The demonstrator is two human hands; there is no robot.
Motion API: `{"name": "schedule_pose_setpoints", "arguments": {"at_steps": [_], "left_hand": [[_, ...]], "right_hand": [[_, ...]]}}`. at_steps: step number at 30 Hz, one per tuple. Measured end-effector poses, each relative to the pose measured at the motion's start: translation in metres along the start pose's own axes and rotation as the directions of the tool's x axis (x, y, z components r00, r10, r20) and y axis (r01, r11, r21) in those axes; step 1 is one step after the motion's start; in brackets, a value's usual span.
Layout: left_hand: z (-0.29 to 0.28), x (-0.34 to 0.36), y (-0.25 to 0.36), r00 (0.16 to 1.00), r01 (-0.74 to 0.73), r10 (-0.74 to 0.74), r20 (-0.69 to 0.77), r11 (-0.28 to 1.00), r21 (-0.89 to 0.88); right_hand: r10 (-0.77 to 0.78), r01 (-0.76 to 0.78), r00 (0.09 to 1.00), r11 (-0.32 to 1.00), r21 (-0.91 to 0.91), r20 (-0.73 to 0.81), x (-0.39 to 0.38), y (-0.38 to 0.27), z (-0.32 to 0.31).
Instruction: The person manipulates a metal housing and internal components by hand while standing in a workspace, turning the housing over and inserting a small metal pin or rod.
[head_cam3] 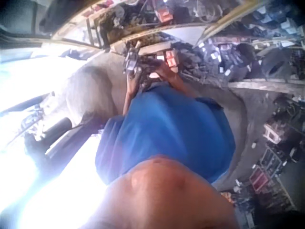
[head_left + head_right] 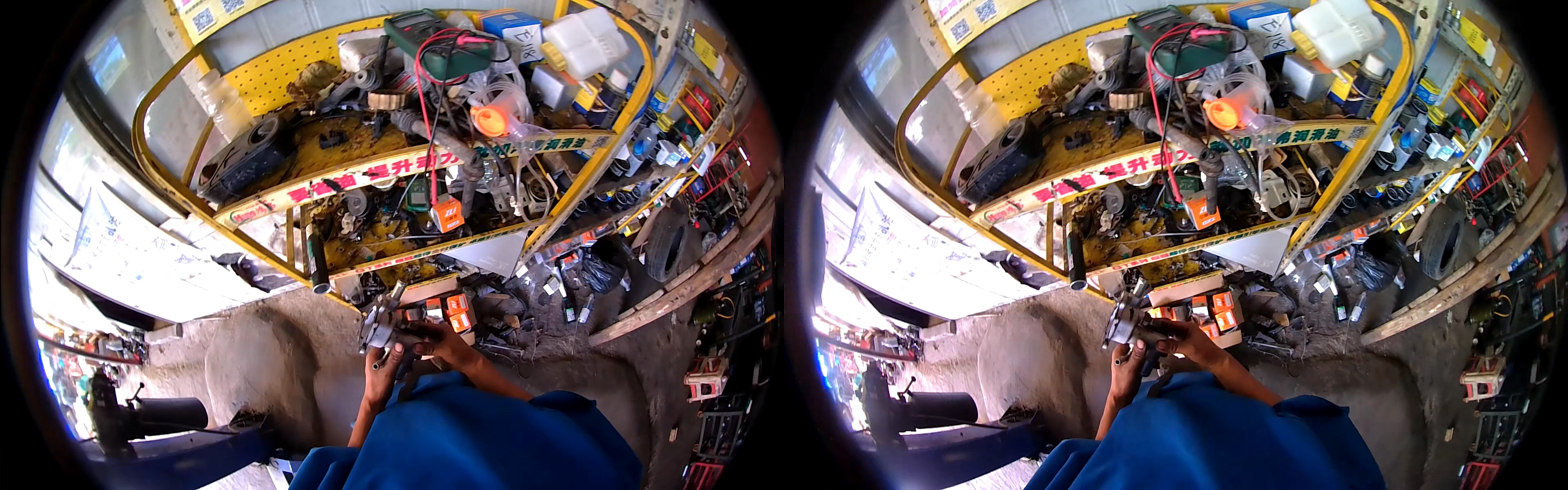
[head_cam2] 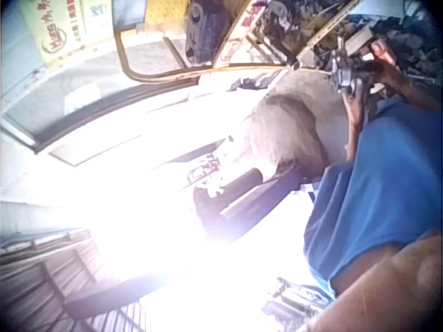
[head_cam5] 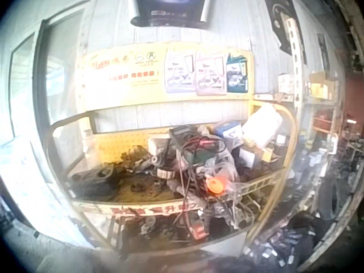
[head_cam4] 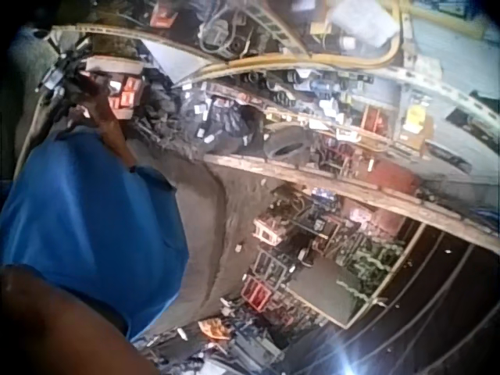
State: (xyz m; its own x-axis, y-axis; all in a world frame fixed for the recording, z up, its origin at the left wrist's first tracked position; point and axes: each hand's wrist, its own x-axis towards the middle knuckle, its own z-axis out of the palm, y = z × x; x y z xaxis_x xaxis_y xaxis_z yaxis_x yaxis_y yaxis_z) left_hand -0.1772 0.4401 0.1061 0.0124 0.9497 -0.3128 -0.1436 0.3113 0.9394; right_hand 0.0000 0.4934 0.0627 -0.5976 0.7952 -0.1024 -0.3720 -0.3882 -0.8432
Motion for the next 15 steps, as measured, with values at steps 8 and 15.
{"name": "schedule_pose_setpoints", "arguments": {"at_steps": [8,15], "left_hand": [[0.003,-0.003,0.005,0.998,0.005,-0.009,-0.057,0.998,-0.063],[-0.001,-0.002,0.003,0.995,0.035,-0.041,-0.091,0.998,-0.059]], "right_hand": [[0.069,-0.069,0.997,0.998,0.005,0.039,0.001,-0.013,0.005],[0.083,-0.083,0.995,0.996,0.01,0.052,0.007,-0.006,0.004]]}}
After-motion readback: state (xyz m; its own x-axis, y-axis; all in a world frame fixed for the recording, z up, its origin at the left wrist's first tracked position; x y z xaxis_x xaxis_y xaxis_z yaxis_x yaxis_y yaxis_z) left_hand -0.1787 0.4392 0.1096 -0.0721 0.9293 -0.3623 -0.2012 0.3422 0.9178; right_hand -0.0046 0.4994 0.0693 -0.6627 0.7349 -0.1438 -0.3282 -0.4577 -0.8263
